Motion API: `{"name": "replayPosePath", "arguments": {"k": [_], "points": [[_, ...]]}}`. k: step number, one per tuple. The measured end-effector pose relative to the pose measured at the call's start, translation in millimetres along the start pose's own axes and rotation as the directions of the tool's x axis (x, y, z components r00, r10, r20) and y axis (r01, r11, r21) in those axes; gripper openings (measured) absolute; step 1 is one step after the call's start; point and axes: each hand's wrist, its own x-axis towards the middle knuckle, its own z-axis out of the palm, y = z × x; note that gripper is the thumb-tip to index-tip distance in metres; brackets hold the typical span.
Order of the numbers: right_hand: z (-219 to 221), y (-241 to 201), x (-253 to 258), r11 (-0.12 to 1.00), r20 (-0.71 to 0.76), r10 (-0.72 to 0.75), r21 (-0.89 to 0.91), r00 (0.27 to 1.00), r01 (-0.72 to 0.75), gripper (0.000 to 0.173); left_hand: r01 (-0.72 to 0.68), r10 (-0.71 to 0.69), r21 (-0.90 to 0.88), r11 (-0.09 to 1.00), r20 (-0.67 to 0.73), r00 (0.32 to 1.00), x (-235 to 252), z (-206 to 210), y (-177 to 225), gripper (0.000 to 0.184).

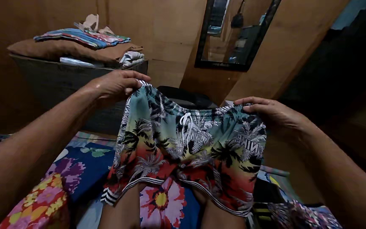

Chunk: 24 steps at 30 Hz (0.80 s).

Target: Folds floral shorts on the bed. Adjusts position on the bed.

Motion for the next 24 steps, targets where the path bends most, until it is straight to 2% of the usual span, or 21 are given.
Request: {"name": "replayPosePath", "arguments": {"k": [4,6,9,12,15,18,19,21,24], "points": [[4.6,-5.9,0.7,1.000,-0.012,0.011,0.000,1.000,-0.011,0.029,-0.016,0.015,0.006,1.000,0.027,1.000,-2.2,-1.4,-2.0,0.028],[12.2,-11.9,3.6,0.999,0.027,0.006,0.048,1.000,-0.008,0.025,-0.057,0.056,0.017,0.998,0.038,0.998,-3.8,7.7,2.6,0.026],[30.4,-26.7,4.6,0.996,0.175,-0.043,0.079,0.984,0.030,0.024,-0.196,0.189,0.110,0.974,0.070,0.979,0.4,25.8,8.5,0.025],[52.0,-37.7,4.1,0.984,0.324,-0.180,0.068,0.929,0.167,0.037,-0.326,0.297,0.200,0.924,0.162,0.941,1.5,45.1,17.4,0.018],[79.8,-46.1,2.1,0.944,0.285,-0.313,-0.011,0.906,0.330,0.028,-0.461,0.411,0.265,0.847,0.224,0.884,1.1,65.2,18.0,0.022],[102.2,-52.8,1.1,0.890,0.241,-0.424,-0.065,0.873,0.451,0.014,-0.545,0.527,0.380,0.747,0.159,0.835,-9.6,89.8,9.2,0.034],[106.5,-53.4,1.8,0.867,0.232,-0.461,-0.088,0.856,0.491,0.010,-0.539,0.516,0.417,0.732,0.177,0.838,-11.7,91.1,13.7,0.040],[111.4,-52.8,2.8,0.835,0.215,-0.506,-0.122,0.835,0.537,0.006,-0.549,0.527,0.490,0.678,0.197,0.827,-13.2,91.3,16.3,0.045],[115.7,-50.7,2.6,0.817,0.197,-0.529,-0.146,0.826,0.558,0.003,-0.601,0.636,0.563,0.567,0.164,0.754,-15.4,94.8,0.1,0.043]]}}
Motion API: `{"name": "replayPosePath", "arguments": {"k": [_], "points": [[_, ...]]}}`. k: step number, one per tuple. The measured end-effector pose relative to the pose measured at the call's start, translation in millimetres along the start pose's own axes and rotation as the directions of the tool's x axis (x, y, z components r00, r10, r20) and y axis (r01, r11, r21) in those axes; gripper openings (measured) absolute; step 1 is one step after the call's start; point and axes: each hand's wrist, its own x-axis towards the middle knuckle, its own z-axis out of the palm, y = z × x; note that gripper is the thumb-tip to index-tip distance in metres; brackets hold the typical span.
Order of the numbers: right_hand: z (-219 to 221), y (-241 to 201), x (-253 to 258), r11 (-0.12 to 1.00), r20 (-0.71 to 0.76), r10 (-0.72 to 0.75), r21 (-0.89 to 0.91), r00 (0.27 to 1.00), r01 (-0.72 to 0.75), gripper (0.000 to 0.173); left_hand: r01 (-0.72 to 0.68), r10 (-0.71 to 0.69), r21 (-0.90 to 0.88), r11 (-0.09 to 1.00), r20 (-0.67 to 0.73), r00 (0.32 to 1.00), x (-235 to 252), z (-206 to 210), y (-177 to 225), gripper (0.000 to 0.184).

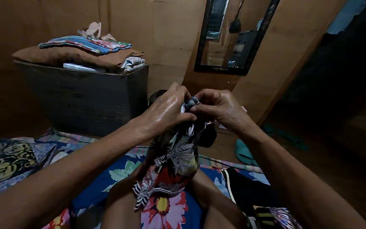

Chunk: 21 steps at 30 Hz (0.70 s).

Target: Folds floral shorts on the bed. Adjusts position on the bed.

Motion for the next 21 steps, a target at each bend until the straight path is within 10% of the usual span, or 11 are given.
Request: {"name": "replayPosePath", "arguments": {"k": [6,11,16,21], "points": [[10.6,16.7,-6.6,0.964,-0.097,-0.070,-0.261,0.993,0.042,0.020,-0.013,0.013,0.032,0.999,-0.017,1.000,-11.1,5.9,-4.7,0.019],[-8.2,67.5,-22.2,0.955,0.315,0.252,-0.235,0.915,-0.181,0.056,0.055,-0.060,-0.157,0.986,-0.030,0.998,-21.9,-6.9,-22.6,0.020],[-4.9,86.9,-42.8,0.961,0.450,0.234,0.028,0.862,-0.276,0.047,0.167,-0.185,-0.397,0.902,-0.008,0.983,-33.1,-11.7,-45.0,0.018],[-11.7,81.3,-43.1,0.967,0.191,0.248,0.004,0.950,-0.253,0.010,0.096,-0.111,-0.413,0.906,-0.013,0.994,-47.1,-9.9,-48.6,0.019]]}}
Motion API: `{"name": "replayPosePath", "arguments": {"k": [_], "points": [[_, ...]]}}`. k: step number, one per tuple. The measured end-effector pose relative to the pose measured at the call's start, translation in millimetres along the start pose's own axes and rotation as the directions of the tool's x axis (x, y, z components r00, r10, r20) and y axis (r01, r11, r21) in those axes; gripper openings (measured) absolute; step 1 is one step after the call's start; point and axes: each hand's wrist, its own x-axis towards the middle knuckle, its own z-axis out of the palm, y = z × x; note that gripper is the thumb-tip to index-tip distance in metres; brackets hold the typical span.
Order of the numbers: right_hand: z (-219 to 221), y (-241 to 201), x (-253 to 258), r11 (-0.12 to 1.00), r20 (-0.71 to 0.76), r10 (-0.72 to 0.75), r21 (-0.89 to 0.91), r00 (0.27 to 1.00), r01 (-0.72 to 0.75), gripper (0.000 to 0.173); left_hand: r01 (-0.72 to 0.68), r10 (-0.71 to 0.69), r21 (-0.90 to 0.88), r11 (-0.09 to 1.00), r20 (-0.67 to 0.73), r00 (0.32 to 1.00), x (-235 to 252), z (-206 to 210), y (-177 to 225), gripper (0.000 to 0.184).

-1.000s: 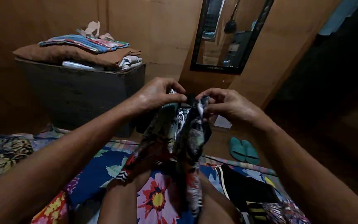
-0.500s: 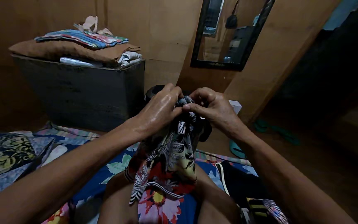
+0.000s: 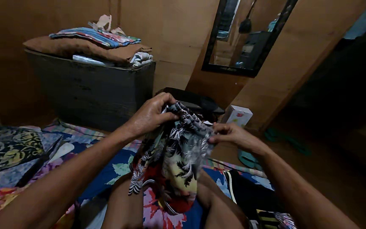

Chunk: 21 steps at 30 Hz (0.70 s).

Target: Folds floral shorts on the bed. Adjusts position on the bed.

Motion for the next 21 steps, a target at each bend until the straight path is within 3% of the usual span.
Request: {"name": "replayPosePath", "arguments": {"k": [2,3,6,8,10,13,16,18,20,21], "points": [[-18.9,-6.8,-1.1,0.995,-0.143,-0.103,-0.028,0.984,0.100,0.005,-0.039,0.039,0.073,0.997,0.000,0.999,-4.4,-4.1,-5.5,0.017],[-26.4,-9.7,-1.8,0.990,-0.136,-0.137,-0.037,0.981,0.133,0.005,-0.033,0.033,0.096,0.995,-0.005,0.999,-6.8,-4.7,-9.4,0.016],[-21.1,-14.1,-4.3,0.988,0.127,-0.030,-0.149,0.991,0.049,0.020,0.024,-0.023,0.121,0.992,-0.011,1.000,-15.0,-0.1,-22.9,0.017],[-7.8,-7.1,-4.5,0.971,0.211,0.074,-0.240,0.975,-0.022,0.021,0.042,-0.044,0.131,0.991,0.010,0.999,-19.6,5.9,-27.9,0.018],[-7.4,-4.1,-8.0,0.949,0.098,0.044,-0.315,0.994,-0.011,0.024,0.043,-0.047,0.134,0.990,0.032,0.998,-20.9,10.3,-26.3,0.017],[-22.0,-5.4,-11.5,0.945,-0.180,-0.137,-0.318,0.974,0.074,0.021,0.019,-0.019,0.129,0.992,0.000,1.000,-17.3,12.5,-20.8,0.016],[-31.6,-6.5,-6.5,0.964,-0.186,-0.116,-0.258,0.976,0.066,0.026,0.026,-0.023,0.133,0.991,-0.022,0.999,-9.6,13.7,-18.1,0.019],[-34.1,-7.0,-1.0,0.975,-0.220,-0.133,-0.205,0.966,0.088,0.031,0.047,-0.042,0.093,0.995,-0.058,0.997,-5.2,15.1,-22.3,0.038],[-35.1,-12.2,3.3,0.986,-0.278,-0.154,-0.102,0.948,0.130,0.051,0.146,-0.144,-0.002,0.989,-0.136,0.980,-0.5,15.1,-28.2,0.067],[-33.7,-14.9,4.6,0.991,-0.299,-0.134,-0.035,0.945,0.130,0.056,0.212,-0.214,-0.031,0.977,-0.173,0.961,0.7,15.9,-32.9,0.069]]}}
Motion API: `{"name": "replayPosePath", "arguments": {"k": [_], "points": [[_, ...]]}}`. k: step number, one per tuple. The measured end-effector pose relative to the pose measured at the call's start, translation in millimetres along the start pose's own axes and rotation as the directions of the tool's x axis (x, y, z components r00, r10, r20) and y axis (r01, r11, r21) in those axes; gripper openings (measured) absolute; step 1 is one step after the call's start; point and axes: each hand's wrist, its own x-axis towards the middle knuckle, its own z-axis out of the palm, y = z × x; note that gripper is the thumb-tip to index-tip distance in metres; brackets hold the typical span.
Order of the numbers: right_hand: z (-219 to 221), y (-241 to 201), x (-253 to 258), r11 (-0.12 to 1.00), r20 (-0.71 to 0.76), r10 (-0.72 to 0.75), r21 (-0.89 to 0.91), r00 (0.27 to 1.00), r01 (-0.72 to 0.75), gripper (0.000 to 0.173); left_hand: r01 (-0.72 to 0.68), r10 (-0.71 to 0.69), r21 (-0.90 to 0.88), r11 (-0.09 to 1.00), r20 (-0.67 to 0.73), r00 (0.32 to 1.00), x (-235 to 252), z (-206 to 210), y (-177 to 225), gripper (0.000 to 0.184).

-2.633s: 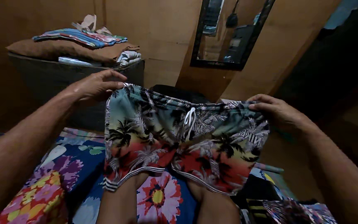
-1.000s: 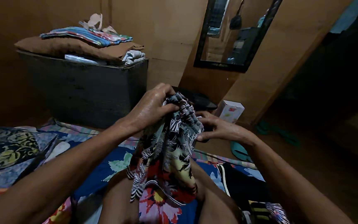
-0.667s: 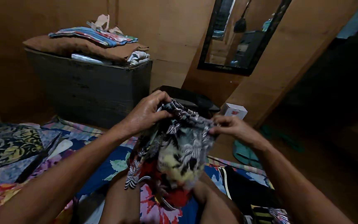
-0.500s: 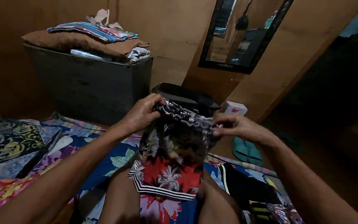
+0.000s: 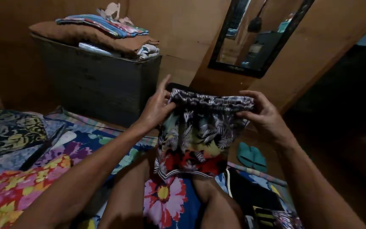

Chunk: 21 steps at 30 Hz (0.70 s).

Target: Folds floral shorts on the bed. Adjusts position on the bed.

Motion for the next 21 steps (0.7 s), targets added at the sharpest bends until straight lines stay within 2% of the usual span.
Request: {"name": "replayPosePath", "arguments": {"k": [1,3,4,8,10,12,14,17,19,21], "points": [[2.9,-1.0,0.3,0.998,-0.014,0.031,0.048,0.999,-0.031,0.056,0.084,-0.084,-0.007,0.996,-0.011,0.996,0.5,1.3,-5.5,0.061],[11.1,-1.7,-1.2,0.989,-0.035,0.108,0.104,0.994,-0.103,0.045,0.243,-0.242,-0.007,0.970,0.058,0.969,-0.3,3.1,-19.9,0.029],[14.4,-2.8,-1.5,0.984,-0.033,0.136,0.119,0.990,-0.132,0.041,0.279,-0.278,-0.002,0.960,0.098,0.956,-0.7,1.6,-25.1,0.022],[22.3,-1.7,9.3,0.968,0.032,0.144,0.204,0.989,-0.147,0.041,0.230,-0.227,-0.050,0.972,0.055,0.972,-0.2,-19.0,-23.1,0.021],[34.1,4.0,22.9,0.967,0.105,0.180,0.164,0.978,-0.196,0.037,0.232,-0.232,-0.007,0.973,0.026,0.972,4.6,-33.4,-23.4,0.022],[54.2,6.6,38.3,0.974,0.115,0.205,0.076,0.972,-0.214,0.033,0.234,-0.233,0.065,0.970,-0.011,0.972,7.5,-51.8,-25.9,0.023],[75.7,7.3,52.3,0.983,0.090,0.146,0.096,0.985,-0.154,0.037,0.190,-0.181,0.123,0.974,-0.085,0.980,2.8,-74.5,-21.6,0.025],[108.6,6.4,58.3,0.970,0.030,-0.004,0.243,1.000,-0.004,0.045,0.036,0.002,0.215,0.976,-0.173,0.985,-27.9,-103.4,-3.6,0.022],[127.7,3.2,47.4,0.945,0.008,-0.076,0.320,0.997,0.070,0.047,-0.093,0.167,0.347,0.933,-0.191,0.967,-64.2,-110.2,13.3,0.022],[143.9,6.8,20.4,0.918,0.004,-0.127,0.380,0.992,0.116,0.042,-0.189,0.297,0.499,0.846,-0.147,0.943,-112.4,-104.3,26.9,0.022]]}}
